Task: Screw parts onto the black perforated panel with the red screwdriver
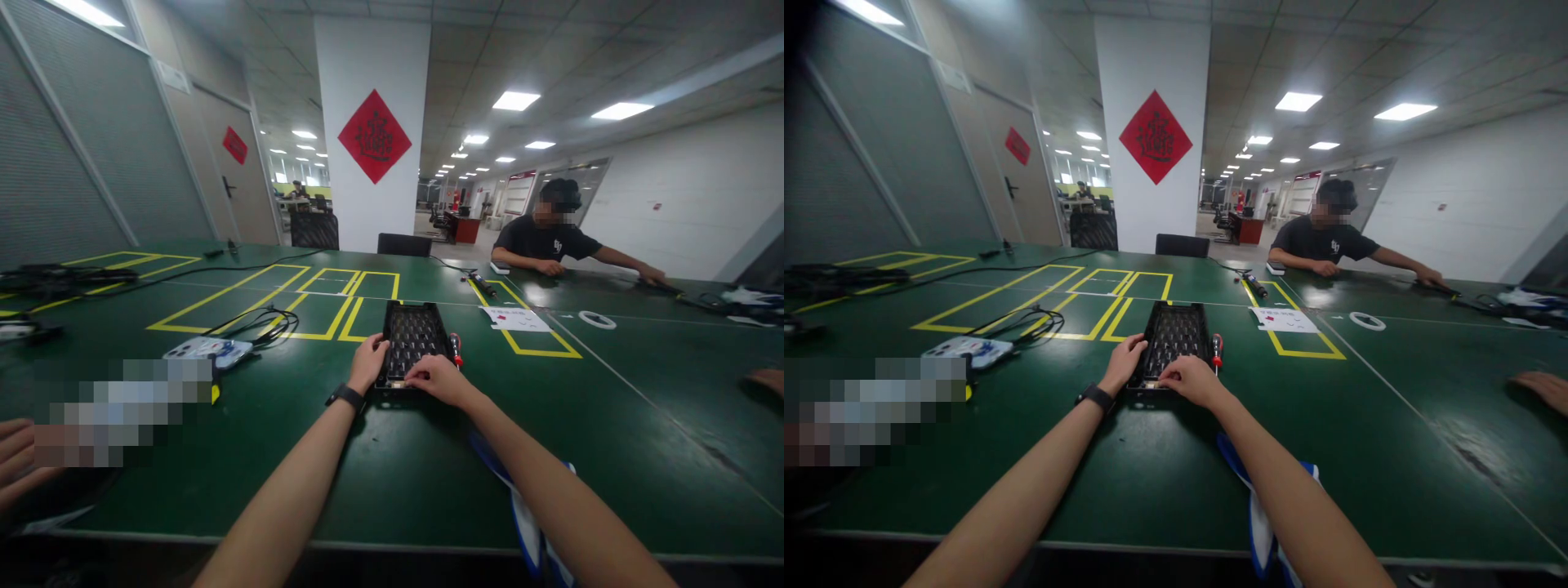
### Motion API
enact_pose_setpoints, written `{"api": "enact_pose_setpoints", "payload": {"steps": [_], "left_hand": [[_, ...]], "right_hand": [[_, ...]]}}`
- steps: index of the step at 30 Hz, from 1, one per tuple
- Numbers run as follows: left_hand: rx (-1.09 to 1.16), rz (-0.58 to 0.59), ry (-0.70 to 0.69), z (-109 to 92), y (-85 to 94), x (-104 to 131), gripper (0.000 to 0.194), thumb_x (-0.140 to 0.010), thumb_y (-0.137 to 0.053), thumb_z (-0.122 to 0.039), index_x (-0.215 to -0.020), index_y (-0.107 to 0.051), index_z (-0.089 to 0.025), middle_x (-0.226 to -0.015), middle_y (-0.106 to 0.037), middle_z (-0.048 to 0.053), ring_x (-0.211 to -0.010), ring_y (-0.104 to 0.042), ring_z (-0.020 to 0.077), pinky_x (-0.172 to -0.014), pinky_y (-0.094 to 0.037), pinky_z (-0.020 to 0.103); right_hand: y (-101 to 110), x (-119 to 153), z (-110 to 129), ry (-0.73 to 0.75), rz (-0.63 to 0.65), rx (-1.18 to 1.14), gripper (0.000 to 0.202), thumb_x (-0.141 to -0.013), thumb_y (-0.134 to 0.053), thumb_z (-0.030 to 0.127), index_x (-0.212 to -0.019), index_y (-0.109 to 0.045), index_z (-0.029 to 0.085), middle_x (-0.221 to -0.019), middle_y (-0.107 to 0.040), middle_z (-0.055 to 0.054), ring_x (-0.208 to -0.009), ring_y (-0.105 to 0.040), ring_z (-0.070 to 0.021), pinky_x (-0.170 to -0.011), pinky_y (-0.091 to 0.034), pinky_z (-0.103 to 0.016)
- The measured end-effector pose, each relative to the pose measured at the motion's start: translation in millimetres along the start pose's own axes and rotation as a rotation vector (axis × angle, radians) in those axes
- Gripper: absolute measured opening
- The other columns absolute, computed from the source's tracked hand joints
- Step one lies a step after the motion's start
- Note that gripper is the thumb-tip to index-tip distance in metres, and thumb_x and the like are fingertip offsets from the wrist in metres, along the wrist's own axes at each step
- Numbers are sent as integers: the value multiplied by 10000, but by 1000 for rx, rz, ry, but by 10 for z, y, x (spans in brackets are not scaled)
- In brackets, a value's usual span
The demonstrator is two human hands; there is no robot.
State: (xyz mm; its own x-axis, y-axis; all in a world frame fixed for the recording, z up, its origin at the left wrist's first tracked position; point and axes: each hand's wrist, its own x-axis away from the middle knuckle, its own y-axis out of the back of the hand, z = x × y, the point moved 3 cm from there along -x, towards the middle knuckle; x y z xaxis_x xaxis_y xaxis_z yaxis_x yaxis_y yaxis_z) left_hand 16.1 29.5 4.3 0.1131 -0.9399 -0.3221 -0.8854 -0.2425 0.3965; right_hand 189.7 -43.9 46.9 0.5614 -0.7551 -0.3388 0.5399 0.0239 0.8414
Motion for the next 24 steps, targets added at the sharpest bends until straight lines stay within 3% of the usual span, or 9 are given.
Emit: {"api": "enact_pose_setpoints", "payload": {"steps": [24], "left_hand": [[13,8,-5,-33,24,16,358,-787,-495,-328,-1074,-594,-140,-1115,-614,102,-1017,-565,192,-917,-407,311]], "right_hand": [[33,13,27,-19,-2,14,184,-762,-598,339,-832,-704,206,-749,-656,-38,-701,-542,-122,-647,-379,-225]]}}
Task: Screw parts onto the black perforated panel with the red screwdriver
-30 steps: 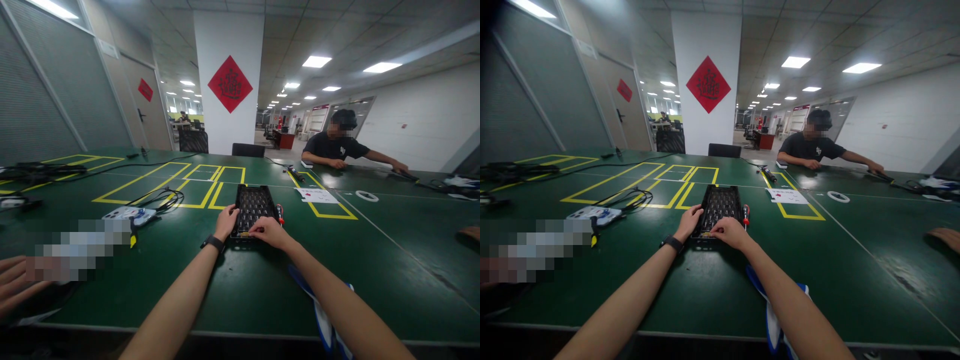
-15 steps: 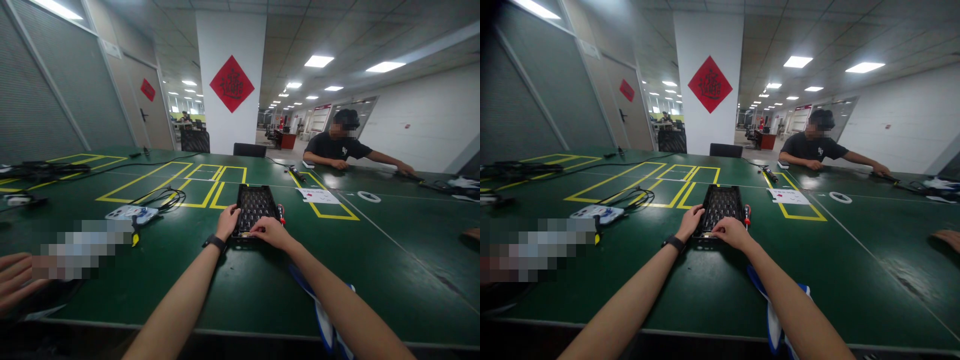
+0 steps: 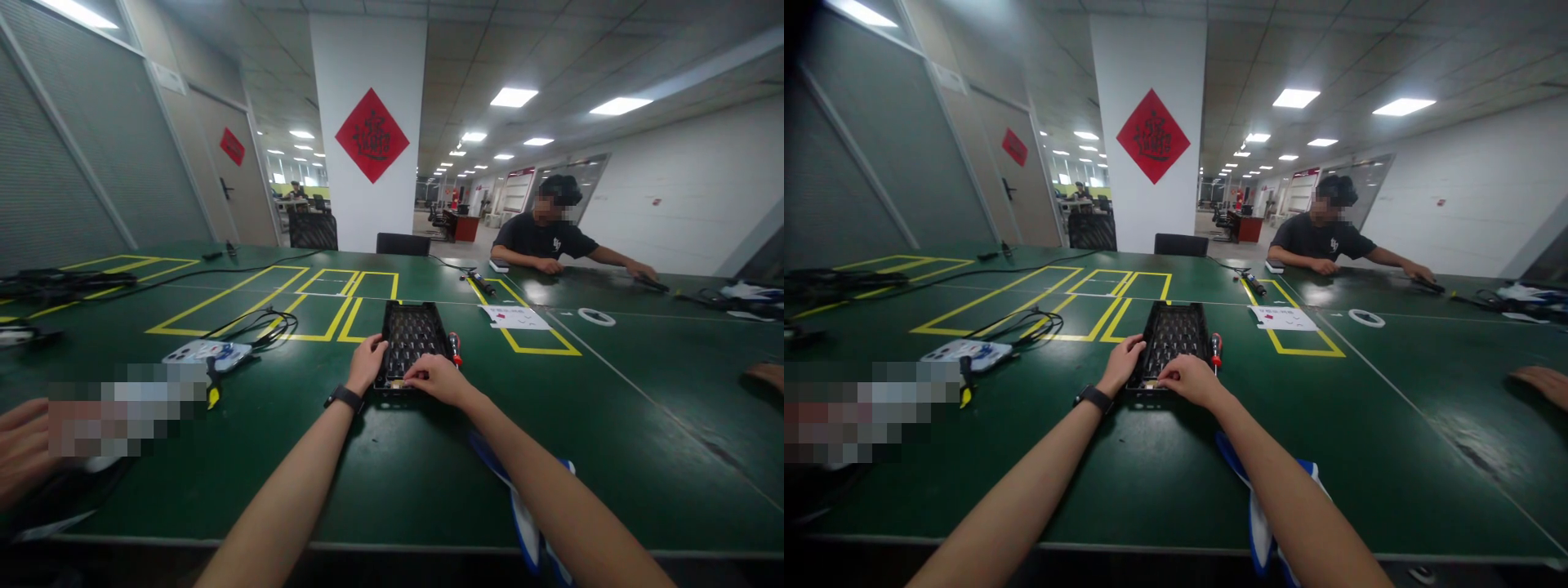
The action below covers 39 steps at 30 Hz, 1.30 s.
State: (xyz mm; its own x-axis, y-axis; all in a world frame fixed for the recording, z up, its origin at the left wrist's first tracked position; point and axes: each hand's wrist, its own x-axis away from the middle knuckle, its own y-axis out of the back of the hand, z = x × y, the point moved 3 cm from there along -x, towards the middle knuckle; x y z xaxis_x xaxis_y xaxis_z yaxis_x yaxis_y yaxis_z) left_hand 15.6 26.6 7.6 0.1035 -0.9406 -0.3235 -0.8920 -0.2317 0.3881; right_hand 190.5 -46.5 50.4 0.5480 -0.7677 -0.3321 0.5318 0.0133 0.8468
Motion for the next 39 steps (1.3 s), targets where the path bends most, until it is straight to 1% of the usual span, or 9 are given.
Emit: {"api": "enact_pose_setpoints", "payload": {"steps": [4,9,14,18,26,31,39], "left_hand": [[-11,4,-20,5,-6,-4,369,-788,-491,-342,-1080,-591,-140,-1117,-611,102,-1018,-562,197,-920,-406,321],[-21,6,-11,-3,2,2,376,-788,-491,-343,-1084,-589,-134,-1124,-607,107,-1029,-556,200,-926,-401,319],[-11,5,-9,-18,5,14,375,-787,-493,-346,-1084,-590,-138,-1131,-604,104,-1027,-558,195,-921,-405,313],[1,6,4,-17,2,11,373,-785,-496,-344,-1082,-591,-140,-1127,-607,102,-1018,-562,191,-917,-407,309],[-17,0,6,-16,10,15,359,-788,-496,-336,-1076,-594,-146,-1134,-604,100,-1036,-554,193,-930,-397,316],[-25,4,-11,-18,10,15,362,-791,-492,-335,-1085,-588,-146,-1131,-605,97,-1031,-556,195,-927,-402,316],[-23,1,-9,10,-7,-2,346,-802,-471,-312,-1081,-591,-146,-1132,-604,92,-1040,-551,192,-934,-398,317]], "right_hand": [[5,3,-4,7,3,5,190,-759,-600,348,-832,-707,209,-748,-662,-38,-693,-539,-121,-646,-377,-224],[-18,2,-37,-9,21,-17,201,-764,-593,352,-843,-705,205,-746,-668,-33,-665,-553,-110,-639,-378,-218],[-24,4,-45,-30,3,-44,214,-748,-611,345,-877,-696,198,-735,-666,-31,-647,-560,-106,-616,-381,-212],[3,12,-22,-29,-16,-28,211,-734,-629,333,-882,-695,198,-733,-663,-34,-658,-557,-112,-621,-384,-215],[-5,11,-22,-27,13,-34,202,-754,-605,342,-860,-703,201,-754,-672,-34,-670,-563,-113,-637,-388,-217],[-14,7,-31,-12,-12,-33,218,-743,-616,350,-878,-699,200,-761,-670,-37,-666,-556,-113,-630,-388,-217],[-31,0,-44,-18,19,-19,197,-758,-602,338,-863,-707,208,-758,-680,-36,-668,-564,-116,-637,-387,-220]]}}
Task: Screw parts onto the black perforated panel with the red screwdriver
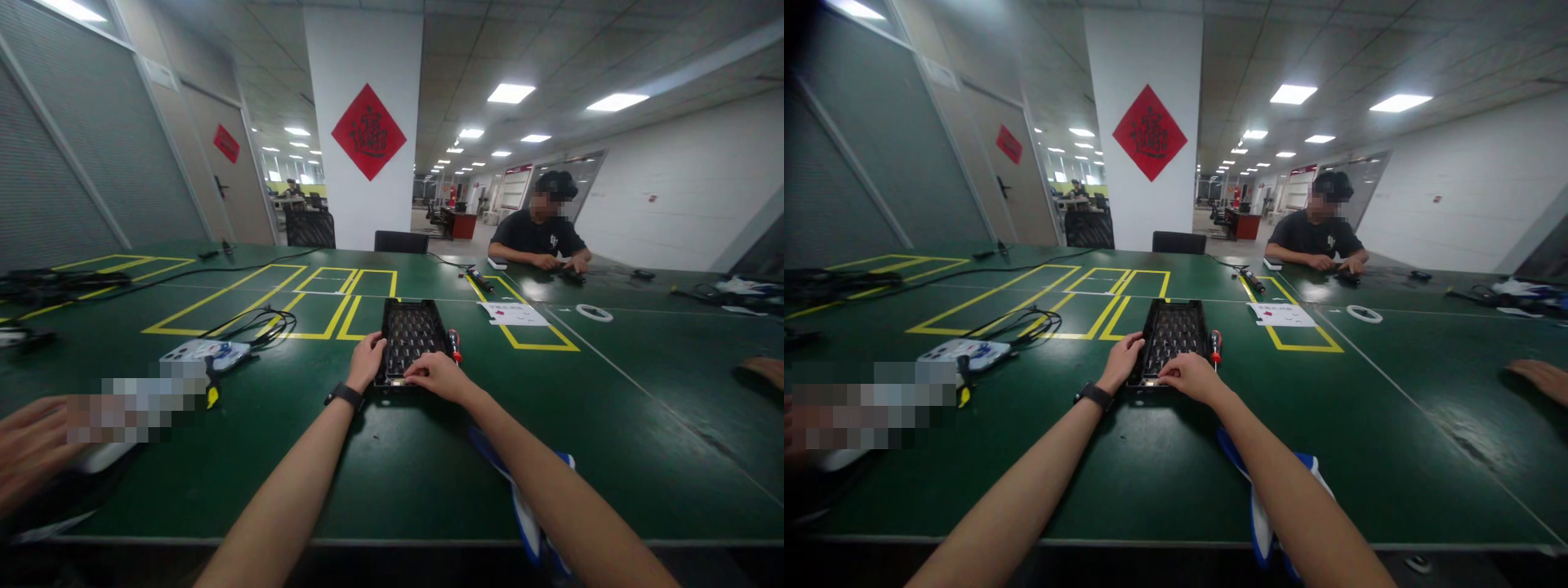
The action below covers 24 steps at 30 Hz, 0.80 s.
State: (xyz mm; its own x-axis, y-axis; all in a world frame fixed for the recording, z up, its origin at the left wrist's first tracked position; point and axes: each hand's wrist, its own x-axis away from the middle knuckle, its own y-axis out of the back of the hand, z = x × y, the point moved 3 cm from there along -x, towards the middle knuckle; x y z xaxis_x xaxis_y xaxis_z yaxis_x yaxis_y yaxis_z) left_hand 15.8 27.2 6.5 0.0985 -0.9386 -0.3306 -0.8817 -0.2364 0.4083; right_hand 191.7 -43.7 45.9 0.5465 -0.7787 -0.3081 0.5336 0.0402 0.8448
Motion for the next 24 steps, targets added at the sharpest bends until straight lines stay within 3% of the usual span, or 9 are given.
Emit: {"api": "enact_pose_setpoints", "payload": {"steps": [9,15,18,24], "left_hand": [[-24,-6,-10,39,-1,-18,346,-814,-439,-303,-1086,-592,-153,-1138,-600,85,-1061,-532,194,-945,-382,322],[-6,-10,-20,56,7,-13,342,-820,-413,-281,-1083,-594,-159,-1143,-599,76,-1065,-529,189,-952,-378,323],[12,-1,-9,66,18,-15,332,-818,-414,-270,-1069,-604,-166,-1138,-603,72,-1058,-534,188,-946,-384,324],[46,12,-18,108,3,-35,345,-782,-484,-257,-1096,-585,-154,-1129,-606,84,-1016,-558,184,-924,-406,323]], "right_hand": [[-18,-5,-20,-20,20,-52,211,-759,-597,345,-860,-703,194,-756,-673,-39,-682,-575,-122,-651,-404,-228],[90,-70,34,93,-5,-97,200,-758,-601,336,-813,-699,172,-806,-646,-47,-718,-562,-117,-674,-412,-222],[151,-224,-9,28,-85,-20,169,-752,-610,301,-811,-702,172,-802,-640,-50,-725,-555,-119,-689,-406,-225],[-48,-530,-182,-181,40,70,147,-694,-648,246,-817,-701,184,-758,-658,-34,-689,-564,-129,-650,-388,-229]]}}
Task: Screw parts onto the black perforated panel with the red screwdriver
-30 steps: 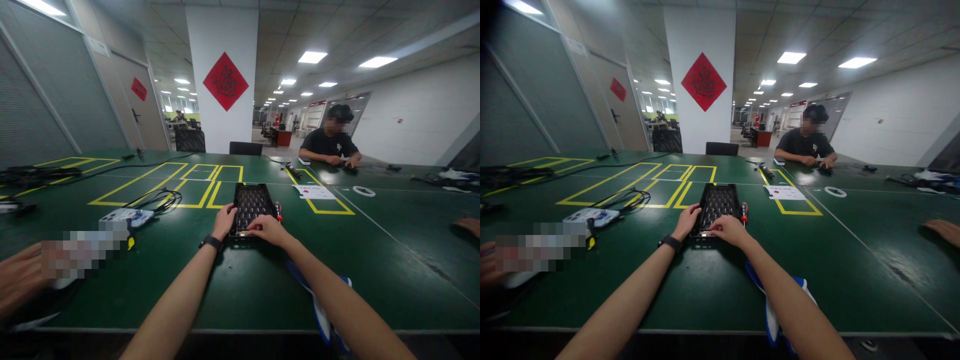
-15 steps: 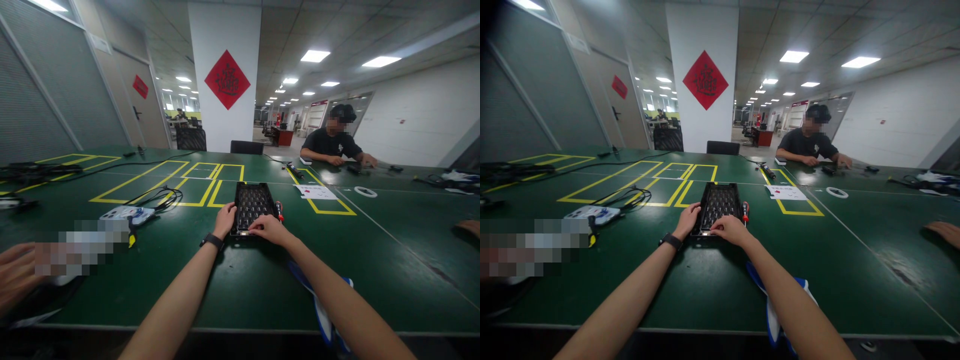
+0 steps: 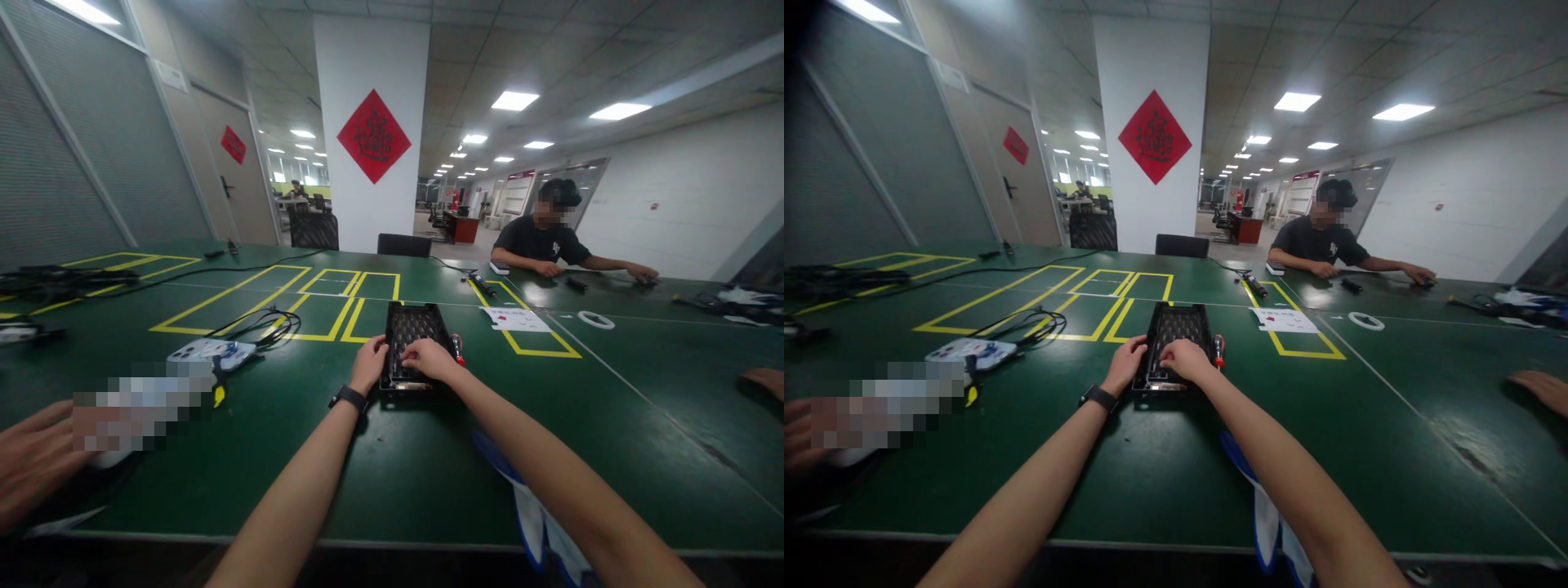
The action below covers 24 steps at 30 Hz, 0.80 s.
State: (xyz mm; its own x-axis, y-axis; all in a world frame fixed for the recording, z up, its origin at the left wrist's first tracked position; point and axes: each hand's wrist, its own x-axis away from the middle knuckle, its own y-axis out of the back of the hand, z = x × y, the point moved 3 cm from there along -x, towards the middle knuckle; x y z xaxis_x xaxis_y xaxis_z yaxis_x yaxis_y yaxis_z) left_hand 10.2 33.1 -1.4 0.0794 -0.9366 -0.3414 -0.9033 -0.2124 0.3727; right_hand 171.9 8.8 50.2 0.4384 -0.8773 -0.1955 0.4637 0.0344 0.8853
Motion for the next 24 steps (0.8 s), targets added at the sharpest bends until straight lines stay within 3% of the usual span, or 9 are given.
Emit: {"api": "enact_pose_setpoints", "payload": {"steps": [5,13,24], "left_hand": [[17,29,-14,45,-27,-22,397,-733,-532,-182,-1127,-563,-145,-1129,-604,95,-976,-579,179,-905,-427,325],[14,23,-36,66,-21,-26,394,-743,-514,-182,-1132,-559,-142,-1145,-594,101,-985,-578,187,-913,-425,343],[45,25,-35,89,-31,-28,389,-736,-524,-181,-1122,-565,-154,-1132,-599,96,-968,-582,181,-906,-428,343]], "right_hand": [[-91,-67,-11,-34,57,-64,161,-679,-653,244,-784,-700,132,-746,-668,-56,-671,-574,-131,-619,-397,-216],[-93,5,118,-11,364,-278,210,-654,-647,281,-782,-709,127,-730,-681,-23,-644,-566,-114,-604,-417,-192],[-110,41,196,-76,385,-296,178,-647,-637,220,-773,-694,107,-677,-661,-17,-605,-535,-108,-570,-408,-198]]}}
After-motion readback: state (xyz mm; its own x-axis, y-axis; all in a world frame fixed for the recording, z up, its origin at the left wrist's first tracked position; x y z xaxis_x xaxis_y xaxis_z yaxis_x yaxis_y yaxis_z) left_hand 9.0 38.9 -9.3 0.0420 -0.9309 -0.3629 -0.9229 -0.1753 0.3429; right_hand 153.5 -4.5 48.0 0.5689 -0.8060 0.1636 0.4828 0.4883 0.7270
